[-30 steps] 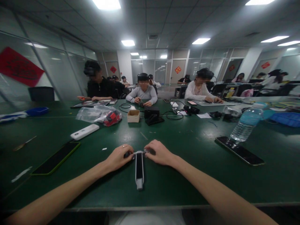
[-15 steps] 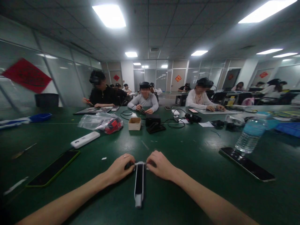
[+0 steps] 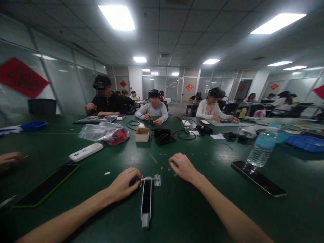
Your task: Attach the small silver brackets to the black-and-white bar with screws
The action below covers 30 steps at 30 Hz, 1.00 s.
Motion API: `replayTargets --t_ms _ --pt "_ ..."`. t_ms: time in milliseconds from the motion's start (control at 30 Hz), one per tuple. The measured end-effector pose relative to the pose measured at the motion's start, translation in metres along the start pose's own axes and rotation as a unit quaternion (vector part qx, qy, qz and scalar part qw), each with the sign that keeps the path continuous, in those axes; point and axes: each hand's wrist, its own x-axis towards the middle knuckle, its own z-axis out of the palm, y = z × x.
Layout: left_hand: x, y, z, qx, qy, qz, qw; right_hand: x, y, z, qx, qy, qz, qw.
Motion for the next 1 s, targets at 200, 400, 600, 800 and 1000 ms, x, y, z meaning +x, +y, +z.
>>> replayTargets --t_ms 200,400,600,800,1000 --pt "-0.001 0.002 -0.003 0.0 0.0 0.007 1.0 -0.002 0.014 0.003 0.003 -0.05 0.002 0.999" --pt "0.0 0.001 -0.002 0.002 0.0 0.013 1.0 -0.004 0.004 -0.003 0.026 -0.103 -0.007 0.994" --pt "-0.001 0.0 0.0 0.008 0.002 0.022 1.0 -0.004 0.005 0.006 0.007 -0.123 -0.003 0.992" --pt "-0.001 -0.002 0.001 0.008 -0.004 0.018 1.0 -0.003 -0.005 0.008 0.035 -0.096 0.004 0.995" --pt "-0.001 0.0 0.0 0.008 -0.008 0.014 1.0 -0.005 -0.037 0.009 0.138 -0.075 -0.01 0.987"
